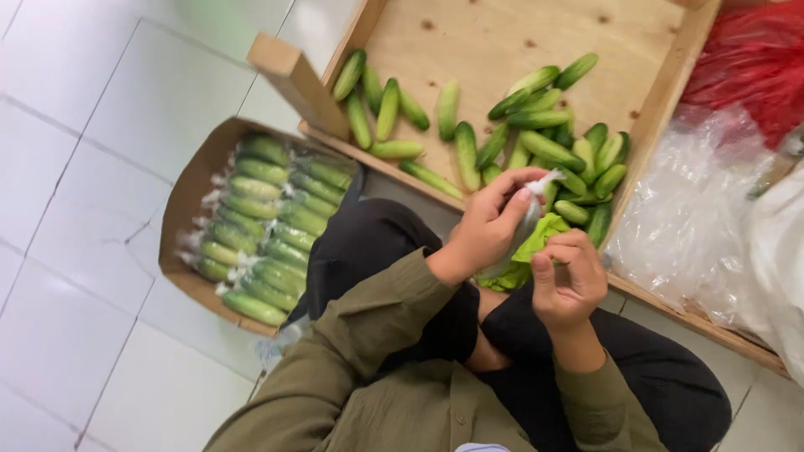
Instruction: The person cleans individual cucumbers with a cloth and places each one into a plastic bag, sealing the bag before placing it into a cardboard box.
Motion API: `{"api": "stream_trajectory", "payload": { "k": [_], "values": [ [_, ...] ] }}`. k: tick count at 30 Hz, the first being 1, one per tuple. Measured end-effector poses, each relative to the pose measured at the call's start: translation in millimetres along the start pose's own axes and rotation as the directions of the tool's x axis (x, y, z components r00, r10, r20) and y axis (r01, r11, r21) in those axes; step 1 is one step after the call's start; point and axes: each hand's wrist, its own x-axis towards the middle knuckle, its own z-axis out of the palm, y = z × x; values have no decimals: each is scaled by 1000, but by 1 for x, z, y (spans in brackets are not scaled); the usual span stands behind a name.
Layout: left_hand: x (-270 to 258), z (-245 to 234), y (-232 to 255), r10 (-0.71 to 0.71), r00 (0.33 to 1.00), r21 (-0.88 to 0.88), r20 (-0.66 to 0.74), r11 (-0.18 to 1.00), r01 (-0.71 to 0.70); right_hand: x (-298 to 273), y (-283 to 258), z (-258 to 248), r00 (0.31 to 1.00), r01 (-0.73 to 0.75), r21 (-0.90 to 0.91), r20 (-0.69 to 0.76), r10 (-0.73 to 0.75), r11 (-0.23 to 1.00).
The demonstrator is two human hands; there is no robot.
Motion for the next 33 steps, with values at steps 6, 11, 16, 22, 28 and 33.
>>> {"api": "stream_trajectory", "payload": {
  "k": [6,11,16,22,28,33],
  "values": [
    [-3,5,3,40,992,2,-119,999,-40,-29,22,15,1000,-12,2,13,12,1000],
    [-18,-11,53,-73,993,156,-94,984,87,-33,-5,38,954,-231,-11,193,229,973],
    [-27,-44,69,-30,976,27,-218,999,36,-22,-36,81,905,-338,19,283,319,941],
    [-46,-125,112,-38,948,-137,-315,991,-6,-2,-65,155,877,-361,124,383,292,924],
    [-73,-235,136,82,883,253,-462,967,43,11,-97,254,681,-403,19,674,286,915],
    [-117,-311,121,-54,678,429,-733,737,522,-7,-99,321,317,-299,-365,833,453,882]
  ]
}}
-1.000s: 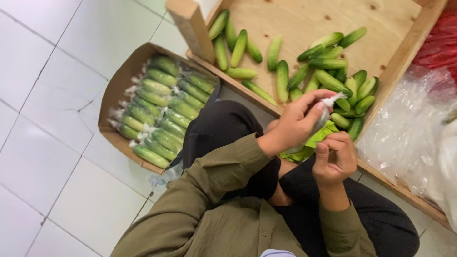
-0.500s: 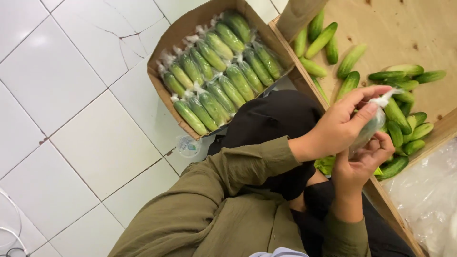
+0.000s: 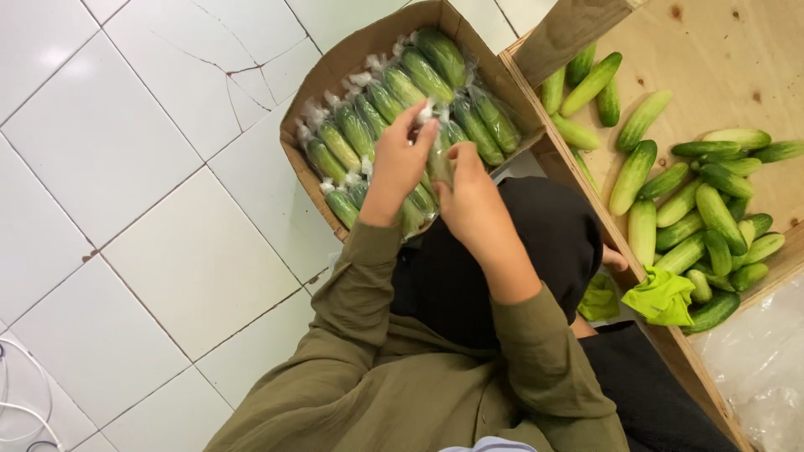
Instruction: The person cleans individual cucumbers with a cloth and places each one into a plastic bag, sealing the bag before placing it into a cardboard box.
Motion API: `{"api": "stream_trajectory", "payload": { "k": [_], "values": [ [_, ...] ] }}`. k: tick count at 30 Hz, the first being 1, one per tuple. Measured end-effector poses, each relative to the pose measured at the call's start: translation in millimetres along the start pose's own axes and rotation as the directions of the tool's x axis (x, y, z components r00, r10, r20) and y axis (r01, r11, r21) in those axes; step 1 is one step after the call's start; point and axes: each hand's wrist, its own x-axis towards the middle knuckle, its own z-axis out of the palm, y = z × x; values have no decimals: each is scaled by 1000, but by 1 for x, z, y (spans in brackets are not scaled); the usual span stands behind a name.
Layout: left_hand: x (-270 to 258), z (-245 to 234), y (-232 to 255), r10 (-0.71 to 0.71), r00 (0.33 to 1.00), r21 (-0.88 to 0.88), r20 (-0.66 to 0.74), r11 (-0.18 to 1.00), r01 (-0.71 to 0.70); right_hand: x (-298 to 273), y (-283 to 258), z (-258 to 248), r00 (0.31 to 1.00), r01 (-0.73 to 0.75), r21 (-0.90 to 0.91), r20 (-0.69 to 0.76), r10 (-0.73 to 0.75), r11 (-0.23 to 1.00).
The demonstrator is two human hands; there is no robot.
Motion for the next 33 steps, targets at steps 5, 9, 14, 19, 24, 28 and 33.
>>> {"api": "stream_trajectory", "payload": {
  "k": [5,9,14,19,24,28,33],
  "values": [
    [9,-24,-52,-223,974,373,28,907,197,35,66,77,985,133,-230,137,-103,964],
    [17,-33,-82,-239,971,749,15,646,148,45,100,123,933,330,-508,301,-195,796],
    [18,-30,-90,-152,988,830,-25,548,105,48,86,108,919,336,-432,343,-192,837],
    [4,-36,-45,-164,986,822,22,565,75,42,82,103,915,353,-358,323,-240,864],
    [8,-35,-58,-236,968,852,79,520,58,30,72,103,923,354,-365,281,-261,861],
    [10,-33,-65,-199,976,871,83,490,26,30,80,120,940,337,-420,207,-272,843],
    [8,-37,-78,-100,995,874,15,484,35,27,70,121,736,365,-570,-307,-603,736]
  ]
}}
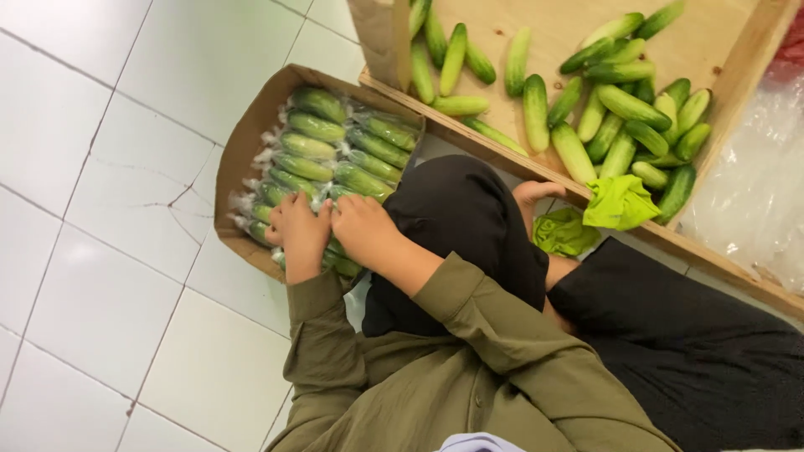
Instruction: The person cleans individual cucumbers with a cloth and places each one into a plastic bag, sealing the bag before placing it into a cardboard box.
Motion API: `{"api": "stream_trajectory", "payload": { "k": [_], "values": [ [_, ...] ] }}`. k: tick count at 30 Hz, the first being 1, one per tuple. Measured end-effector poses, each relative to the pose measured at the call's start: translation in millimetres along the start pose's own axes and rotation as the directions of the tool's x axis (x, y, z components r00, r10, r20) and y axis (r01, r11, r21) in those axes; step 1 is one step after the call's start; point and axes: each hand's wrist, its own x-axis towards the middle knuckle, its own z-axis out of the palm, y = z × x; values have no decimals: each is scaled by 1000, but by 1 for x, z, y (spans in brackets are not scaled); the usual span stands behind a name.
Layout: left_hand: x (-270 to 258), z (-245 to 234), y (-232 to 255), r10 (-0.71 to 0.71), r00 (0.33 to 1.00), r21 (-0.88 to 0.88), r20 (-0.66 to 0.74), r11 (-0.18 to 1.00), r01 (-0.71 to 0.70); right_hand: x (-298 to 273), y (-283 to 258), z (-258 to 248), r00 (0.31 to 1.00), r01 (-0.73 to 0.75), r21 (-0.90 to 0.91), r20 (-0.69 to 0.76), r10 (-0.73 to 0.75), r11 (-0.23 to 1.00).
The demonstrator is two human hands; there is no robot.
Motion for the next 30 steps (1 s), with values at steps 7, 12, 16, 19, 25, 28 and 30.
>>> {"api": "stream_trajectory", "payload": {
  "k": [7,12,16,19,25,28,30],
  "values": [
    [-30,-34,61,210,966,-183,-149,954,-236,-36,37,-145,908,16,228,-412,82,974],
    [-75,-73,150,480,817,-183,-319,815,-550,-137,128,-194,860,-356,82,-362,360,931],
    [-104,-74,220,677,620,-126,-397,629,-767,-214,163,-226,738,-673,-143,-54,673,726],
    [-114,-75,275,765,544,-193,-344,510,-838,-226,169,-259,446,-861,-138,256,857,489],
    [-75,-51,356,804,570,-159,-169,549,-821,-245,204,-228,285,-908,-178,404,869,380],
    [-42,7,379,793,598,-98,-118,590,-802,-244,210,-223,371,-883,-167,325,870,439],
    [-14,70,385,756,648,30,-93,652,-757,-233,200,-236,422,-887,-73,274,864,456]
  ]
}}
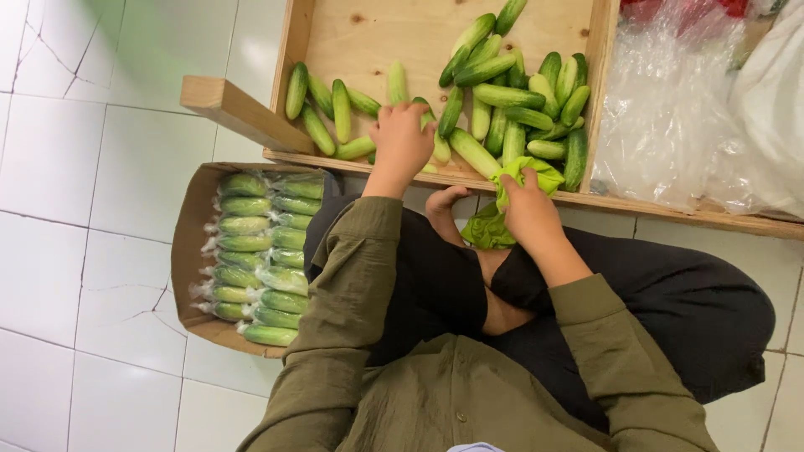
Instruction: The person cleans individual cucumbers with a cloth and places each one into a plastic bag, sealing the bag before placing it into a cardboard box.
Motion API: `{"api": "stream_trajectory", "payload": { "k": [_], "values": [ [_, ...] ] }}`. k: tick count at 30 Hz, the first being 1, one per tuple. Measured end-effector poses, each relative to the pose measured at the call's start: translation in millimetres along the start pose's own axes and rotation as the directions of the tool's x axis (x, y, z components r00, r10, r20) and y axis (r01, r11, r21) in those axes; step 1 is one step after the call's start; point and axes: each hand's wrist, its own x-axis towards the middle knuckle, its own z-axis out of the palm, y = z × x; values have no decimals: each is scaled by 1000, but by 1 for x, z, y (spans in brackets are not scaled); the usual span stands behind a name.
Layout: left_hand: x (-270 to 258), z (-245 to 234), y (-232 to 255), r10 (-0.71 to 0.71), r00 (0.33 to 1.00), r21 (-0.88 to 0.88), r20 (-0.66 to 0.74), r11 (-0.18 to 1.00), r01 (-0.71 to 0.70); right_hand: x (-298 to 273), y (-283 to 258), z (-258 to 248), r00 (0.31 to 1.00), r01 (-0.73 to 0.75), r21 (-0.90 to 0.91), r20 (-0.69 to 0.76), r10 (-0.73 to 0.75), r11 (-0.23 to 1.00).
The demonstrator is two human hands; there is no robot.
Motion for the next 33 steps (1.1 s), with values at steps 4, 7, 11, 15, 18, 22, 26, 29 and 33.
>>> {"api": "stream_trajectory", "payload": {
  "k": [4,7,11,15,18,22,26,29,33],
  "values": [
    [15,46,18,161,953,-18,255,987,-162,13,8,9,1000,-21,45,-21,22,999],
    [18,52,45,295,901,-69,318,955,-288,11,0,3,999,-17,35,-36,19,999],
    [10,35,87,485,800,-182,352,874,-450,-3,-11,-7,999,15,16,-50,-15,1000],
    [6,39,106,609,736,-190,296,792,-580,-10,-18,-8,995,53,10,79,-53,999],
    [6,70,108,660,721,-85,212,747,-659,-4,-14,4,993,63,27,94,-65,998],
    [2,97,114,698,707,55,117,706,-706,5,-8,19,992,66,29,109,-68,997],
    [0,123,117,690,716,135,110,703,-698,8,1,29,986,49,15,161,-51,999],
    [0,141,116,697,713,141,68,701,-699,8,-6,14,977,38,10,208,-39,999],
    [-3,134,121,692,721,41,30,720,-692,5,-19,-5,982,3,38,186,-10,999]
  ]
}}
